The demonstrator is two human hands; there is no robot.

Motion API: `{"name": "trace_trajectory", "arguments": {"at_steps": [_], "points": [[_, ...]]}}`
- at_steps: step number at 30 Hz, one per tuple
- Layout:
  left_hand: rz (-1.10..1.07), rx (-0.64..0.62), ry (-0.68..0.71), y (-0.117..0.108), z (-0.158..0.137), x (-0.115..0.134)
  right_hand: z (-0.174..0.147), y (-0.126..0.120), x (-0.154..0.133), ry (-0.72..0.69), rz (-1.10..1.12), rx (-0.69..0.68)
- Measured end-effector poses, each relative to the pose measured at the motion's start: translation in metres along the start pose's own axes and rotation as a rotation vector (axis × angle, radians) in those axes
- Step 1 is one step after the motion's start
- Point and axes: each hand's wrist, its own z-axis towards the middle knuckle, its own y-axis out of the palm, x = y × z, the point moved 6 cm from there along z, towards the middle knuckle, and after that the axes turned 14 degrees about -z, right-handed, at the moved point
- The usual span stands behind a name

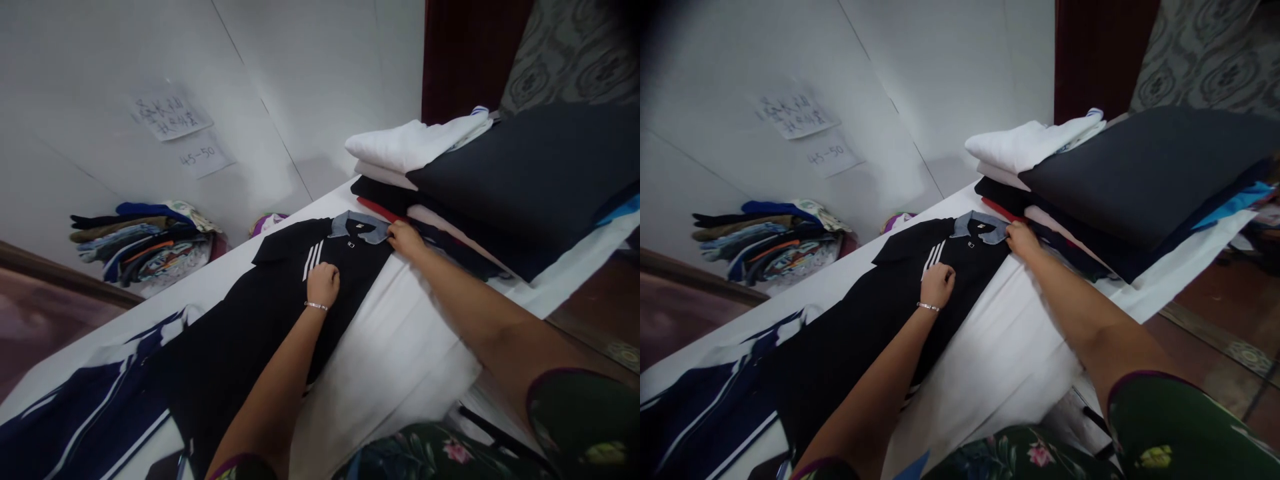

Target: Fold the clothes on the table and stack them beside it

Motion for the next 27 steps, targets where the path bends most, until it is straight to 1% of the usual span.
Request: {"name": "trace_trajectory", "arguments": {"at_steps": [3,6,9,12,14,16,21,24,27], "points": [[-0.070,-0.075,0.071,0.000,-0.031,0.021,0.000,0.006,0.005,0.007,0.010,-0.001],[-0.053,-0.147,0.104,0.001,-0.065,0.035,-0.002,0.008,0.007,0.005,0.018,0.011],[-0.042,-0.204,0.082,-0.002,-0.091,0.041,-0.005,0.006,0.006,-0.002,0.012,0.015],[-0.058,-0.252,0.039,-0.010,-0.112,0.043,-0.007,0.001,0.003,-0.021,-0.006,-0.005],[-0.055,-0.276,0.015,-0.019,-0.129,0.044,-0.010,-0.004,0.001,-0.041,-0.016,-0.029],[-0.035,-0.281,-0.011,-0.030,-0.151,0.041,-0.013,-0.010,0.000,-0.028,-0.048,-0.058],[0.056,-0.247,-0.119,-0.054,-0.206,0.025,-0.021,-0.019,0.006,0.152,-0.173,-0.151],[0.099,-0.230,-0.173,-0.059,-0.228,0.017,-0.019,-0.014,0.007,0.247,-0.198,-0.249],[0.121,-0.225,-0.219,-0.059,-0.239,0.013,-0.013,-0.011,0.002,0.279,-0.265,-0.275]]}}
